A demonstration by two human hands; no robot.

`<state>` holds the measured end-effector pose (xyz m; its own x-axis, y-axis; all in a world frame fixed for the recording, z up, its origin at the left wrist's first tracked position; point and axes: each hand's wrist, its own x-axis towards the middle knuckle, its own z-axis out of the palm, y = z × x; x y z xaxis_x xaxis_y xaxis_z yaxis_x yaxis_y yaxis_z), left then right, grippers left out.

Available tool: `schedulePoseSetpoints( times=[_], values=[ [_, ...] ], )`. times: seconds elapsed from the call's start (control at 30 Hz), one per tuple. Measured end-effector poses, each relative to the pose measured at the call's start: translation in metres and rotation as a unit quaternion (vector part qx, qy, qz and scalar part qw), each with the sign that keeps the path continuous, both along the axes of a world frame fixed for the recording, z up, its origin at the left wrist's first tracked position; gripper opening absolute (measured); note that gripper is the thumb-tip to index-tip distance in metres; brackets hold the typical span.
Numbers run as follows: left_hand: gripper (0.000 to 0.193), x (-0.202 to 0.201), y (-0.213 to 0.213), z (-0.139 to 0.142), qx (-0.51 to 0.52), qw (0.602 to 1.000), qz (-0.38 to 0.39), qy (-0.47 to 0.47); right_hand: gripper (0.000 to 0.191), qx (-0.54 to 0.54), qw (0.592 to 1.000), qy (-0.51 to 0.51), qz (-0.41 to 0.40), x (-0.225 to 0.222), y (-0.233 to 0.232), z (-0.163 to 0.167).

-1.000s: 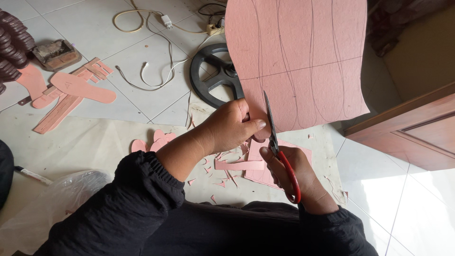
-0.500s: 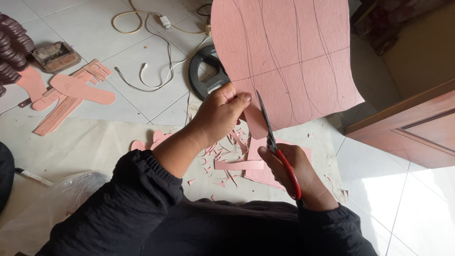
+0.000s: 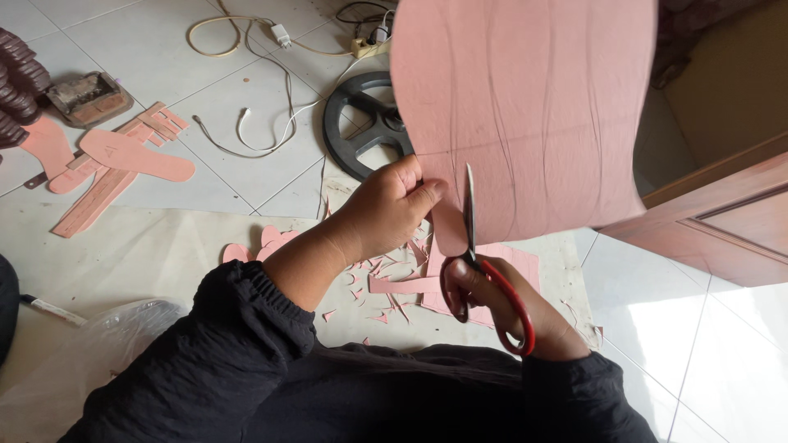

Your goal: The person uses red-handled scissors to cut a pink foam sheet along pre-drawn curved lines. They rotate the sheet to follow the outlines and separate individual curved pieces, placing them on the floor.

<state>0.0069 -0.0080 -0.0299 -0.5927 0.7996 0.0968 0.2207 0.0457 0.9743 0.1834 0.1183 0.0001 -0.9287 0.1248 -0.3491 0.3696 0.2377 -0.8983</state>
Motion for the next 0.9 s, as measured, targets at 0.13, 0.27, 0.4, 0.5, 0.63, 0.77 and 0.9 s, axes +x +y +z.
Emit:
schedulePoseSetpoints(
  times=[0.13, 0.27, 0.4, 0.5, 0.63, 0.77, 0.9],
  values=[
    [0.023, -0.001, 0.002, -0.003, -0.010, 0.998, 0.001, 0.066, 0.056, 0.001, 0.999, -0.013, -0.033, 0.001, -0.002, 0.006],
    [0.029, -0.002, 0.002, -0.003, -0.052, 0.998, 0.006, 0.029, 0.058, 0.020, 0.999, -0.017, -0.046, -0.002, -0.004, 0.000],
    [0.028, -0.002, 0.004, -0.005, -0.054, 0.998, 0.011, -0.032, 0.043, -0.007, 0.999, -0.014, -0.033, 0.000, 0.002, -0.003],
    [0.026, 0.000, 0.007, -0.008, -0.075, 0.996, 0.023, -0.043, 0.026, -0.056, 0.997, -0.054, 0.004, -0.003, 0.011, -0.003],
    [0.027, 0.001, 0.010, -0.013, -0.061, 0.998, 0.029, -0.001, 0.021, -0.081, 0.992, -0.084, 0.056, -0.007, 0.018, -0.005],
    [0.028, 0.002, 0.009, -0.020, -0.029, 0.997, 0.043, 0.053, 0.018, -0.033, 0.994, -0.089, 0.058, -0.007, 0.019, -0.008],
    [0.032, 0.000, 0.011, -0.026, -0.046, 0.993, 0.065, 0.092, 0.022, -0.020, 0.997, -0.067, 0.032, -0.008, 0.019, -0.013]
  ],
)
